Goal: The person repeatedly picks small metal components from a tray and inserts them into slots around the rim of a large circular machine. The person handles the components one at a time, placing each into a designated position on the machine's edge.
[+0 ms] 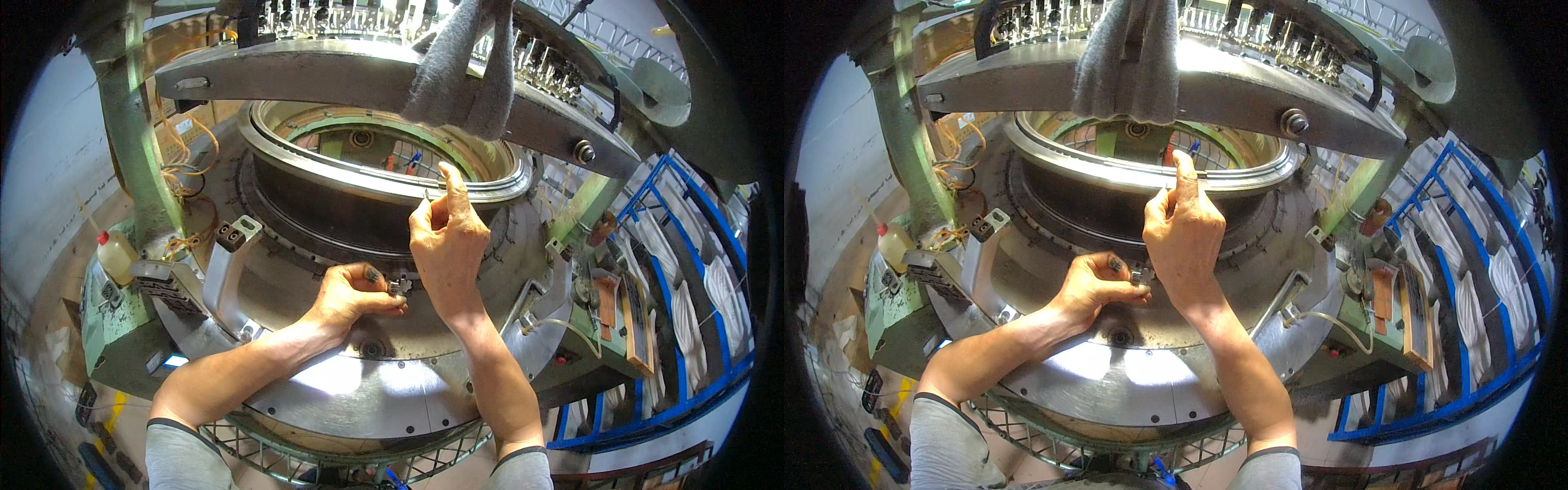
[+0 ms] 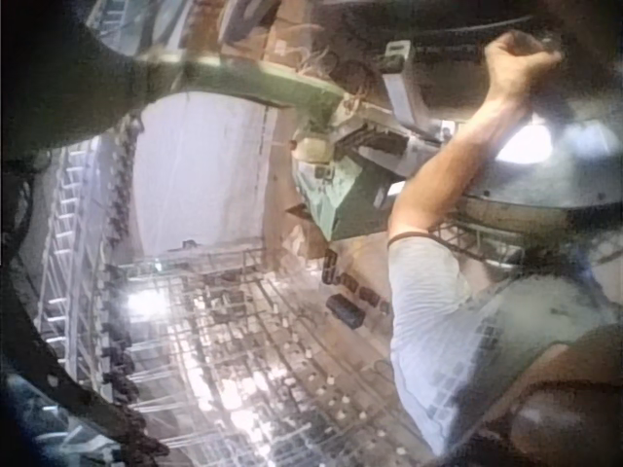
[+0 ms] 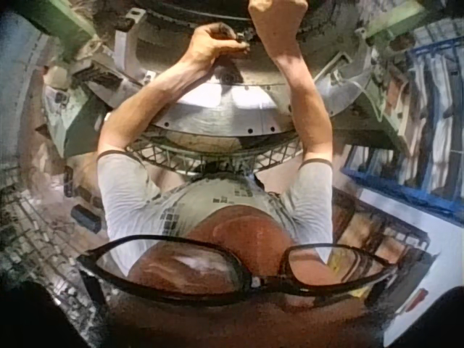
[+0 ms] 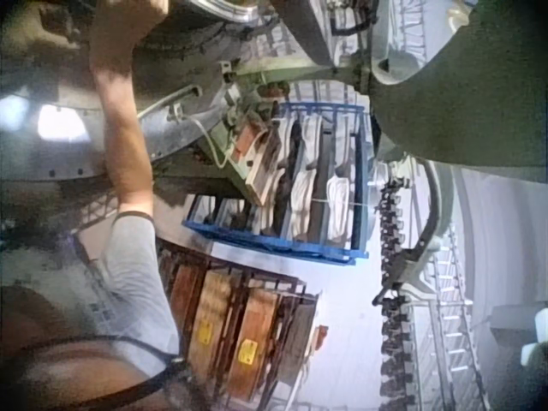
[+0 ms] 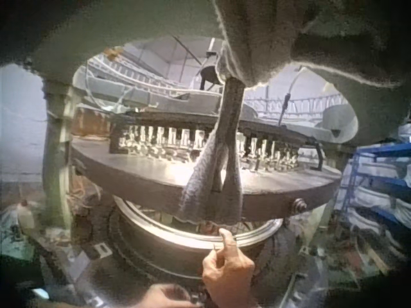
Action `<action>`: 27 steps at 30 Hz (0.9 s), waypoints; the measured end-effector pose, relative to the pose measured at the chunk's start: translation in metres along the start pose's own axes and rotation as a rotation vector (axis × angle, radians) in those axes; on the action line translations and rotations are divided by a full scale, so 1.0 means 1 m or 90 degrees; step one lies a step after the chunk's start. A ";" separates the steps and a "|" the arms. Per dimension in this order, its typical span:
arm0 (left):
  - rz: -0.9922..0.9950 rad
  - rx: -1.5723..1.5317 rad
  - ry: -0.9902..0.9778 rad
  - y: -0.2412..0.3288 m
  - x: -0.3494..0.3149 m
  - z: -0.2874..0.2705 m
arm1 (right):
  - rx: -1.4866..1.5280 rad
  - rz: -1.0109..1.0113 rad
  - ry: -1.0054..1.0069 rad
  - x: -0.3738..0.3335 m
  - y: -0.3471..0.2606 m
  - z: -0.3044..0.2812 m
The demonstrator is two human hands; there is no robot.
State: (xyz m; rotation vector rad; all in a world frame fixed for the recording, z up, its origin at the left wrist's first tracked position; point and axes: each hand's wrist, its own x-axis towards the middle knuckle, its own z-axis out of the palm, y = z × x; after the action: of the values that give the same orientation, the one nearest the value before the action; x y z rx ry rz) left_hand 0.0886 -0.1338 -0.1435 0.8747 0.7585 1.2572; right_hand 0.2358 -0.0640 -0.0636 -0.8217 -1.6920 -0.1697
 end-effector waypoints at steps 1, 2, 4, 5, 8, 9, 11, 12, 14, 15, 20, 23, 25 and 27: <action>-0.011 0.001 0.003 0.000 0.000 0.000 | 0.001 0.007 -0.004 0.000 0.000 0.001; 0.000 -0.002 -0.003 0.000 0.000 0.000 | 0.005 0.013 -0.009 -0.001 0.001 0.001; -0.014 0.000 0.006 0.000 0.000 0.000 | 0.003 0.015 -0.016 -0.001 0.002 0.002; -0.009 0.002 0.006 0.001 0.000 0.000 | -0.002 0.011 -0.018 -0.001 0.002 0.003; -0.014 0.004 0.017 0.002 -0.001 0.002 | -0.009 0.001 -0.021 -0.001 0.004 0.005; -0.011 0.004 0.017 0.002 -0.001 0.002 | -0.007 0.000 -0.025 -0.001 0.004 0.005; -0.005 0.004 0.011 0.002 -0.001 0.003 | -0.030 -0.031 -0.004 -0.001 0.005 0.004; 0.000 0.005 0.006 0.003 -0.001 0.003 | -0.039 -0.046 0.006 -0.001 0.005 0.004; 0.001 0.004 0.003 0.003 -0.002 0.002 | -0.033 -0.028 -0.016 -0.001 0.005 0.005; -0.002 0.003 0.005 0.003 -0.002 0.002 | -0.030 -0.018 -0.027 -0.001 0.004 0.005; -0.003 -0.006 0.008 0.002 -0.002 0.002 | -0.045 -0.010 -0.037 -0.001 0.002 0.005; -0.001 -0.008 0.002 0.002 -0.002 0.002 | -0.046 0.002 -0.038 0.000 0.000 0.000; -0.006 -0.008 0.001 0.001 -0.002 0.002 | -0.042 -0.001 -0.038 0.002 0.000 -0.003; -0.001 0.013 0.006 0.001 -0.002 0.002 | -0.043 -0.018 -0.030 0.002 -0.001 -0.006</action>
State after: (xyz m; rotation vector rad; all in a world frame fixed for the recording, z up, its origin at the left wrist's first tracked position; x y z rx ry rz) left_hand 0.0897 -0.1361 -0.1412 0.8844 0.7805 1.2550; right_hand 0.2399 -0.0665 -0.0595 -0.8581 -1.7513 -0.2293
